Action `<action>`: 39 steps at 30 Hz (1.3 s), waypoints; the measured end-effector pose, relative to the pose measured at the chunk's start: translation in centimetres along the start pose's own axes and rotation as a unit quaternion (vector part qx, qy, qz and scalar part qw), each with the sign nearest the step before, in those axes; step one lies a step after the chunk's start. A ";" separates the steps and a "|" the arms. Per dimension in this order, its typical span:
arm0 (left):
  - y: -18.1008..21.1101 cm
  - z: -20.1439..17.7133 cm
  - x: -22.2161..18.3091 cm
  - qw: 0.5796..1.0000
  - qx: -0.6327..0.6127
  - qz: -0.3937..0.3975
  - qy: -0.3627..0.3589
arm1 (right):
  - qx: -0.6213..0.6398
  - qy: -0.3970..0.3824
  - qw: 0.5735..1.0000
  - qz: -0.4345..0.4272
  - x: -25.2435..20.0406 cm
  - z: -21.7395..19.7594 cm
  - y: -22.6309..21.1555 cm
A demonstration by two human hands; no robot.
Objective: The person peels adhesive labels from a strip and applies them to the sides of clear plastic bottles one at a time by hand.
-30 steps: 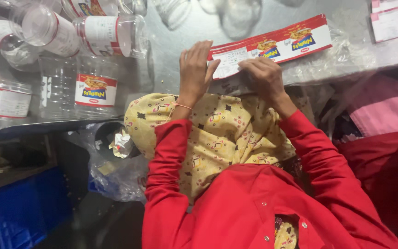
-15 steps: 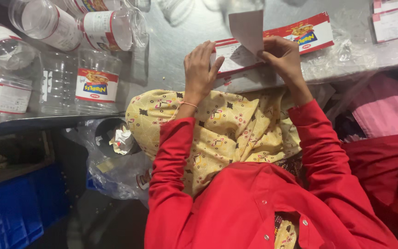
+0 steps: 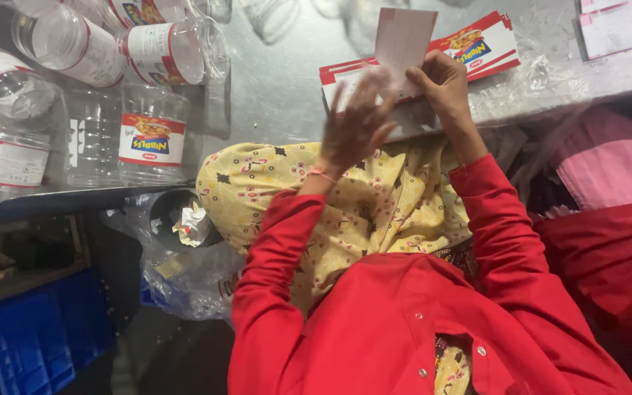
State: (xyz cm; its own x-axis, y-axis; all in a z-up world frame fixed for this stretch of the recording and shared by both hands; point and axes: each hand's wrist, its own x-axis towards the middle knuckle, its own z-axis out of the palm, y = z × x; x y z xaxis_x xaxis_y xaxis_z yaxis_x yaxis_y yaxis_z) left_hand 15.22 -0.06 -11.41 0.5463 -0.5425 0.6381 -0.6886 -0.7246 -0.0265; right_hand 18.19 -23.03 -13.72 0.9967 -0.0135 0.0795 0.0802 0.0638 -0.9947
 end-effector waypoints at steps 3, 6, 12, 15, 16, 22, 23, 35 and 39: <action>2.5 1.3 1.8 0.992 -0.057 -0.022 -0.112 | 0.054 0.006 0.998 -0.017 -0.3 0.1 0.2; 2.1 3.0 4.5 0.976 -0.075 -0.110 -0.171 | 0.120 0.109 0.985 -0.066 -1.8 -0.4 -0.3; -1.6 4.2 6.3 0.952 -0.184 -0.159 -0.185 | 0.196 0.274 0.938 -0.085 -12.2 -3.6 -3.9; -1.6 4.6 5.5 0.948 -0.198 -0.164 -0.185 | 0.176 0.221 0.956 -0.084 -18.8 -3.4 -4.6; -1.5 4.8 5.2 0.949 -0.200 -0.162 -0.182 | 0.163 0.232 0.958 -0.036 -20.6 -2.8 -4.5; -1.1 5.3 5.2 0.959 -0.186 -0.159 -0.142 | 0.129 0.167 0.976 0.062 -25.1 1.0 -2.9; -1.0 5.0 5.4 0.972 -0.166 -0.138 -0.095 | 0.134 0.160 0.975 0.075 -25.3 1.3 -2.5; 11.7 -9.1 -0.2 0.604 -0.656 -0.411 -0.188 | 0.097 0.135 0.980 0.107 -24.7 2.5 -4.6; 11.7 -11.1 0.2 0.708 -0.591 -0.366 -0.127 | -0.041 0.266 0.961 -0.062 -23.7 3.5 -11.5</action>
State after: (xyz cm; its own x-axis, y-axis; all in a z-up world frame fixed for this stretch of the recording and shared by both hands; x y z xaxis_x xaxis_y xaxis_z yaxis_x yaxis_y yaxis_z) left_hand 1.94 -3.95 -3.09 0.9275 -0.3735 -0.0156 -0.0120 -0.0715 0.9974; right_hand -6.36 -19.93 -3.97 0.8324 -0.5255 0.1758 0.1758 -0.0503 -0.9831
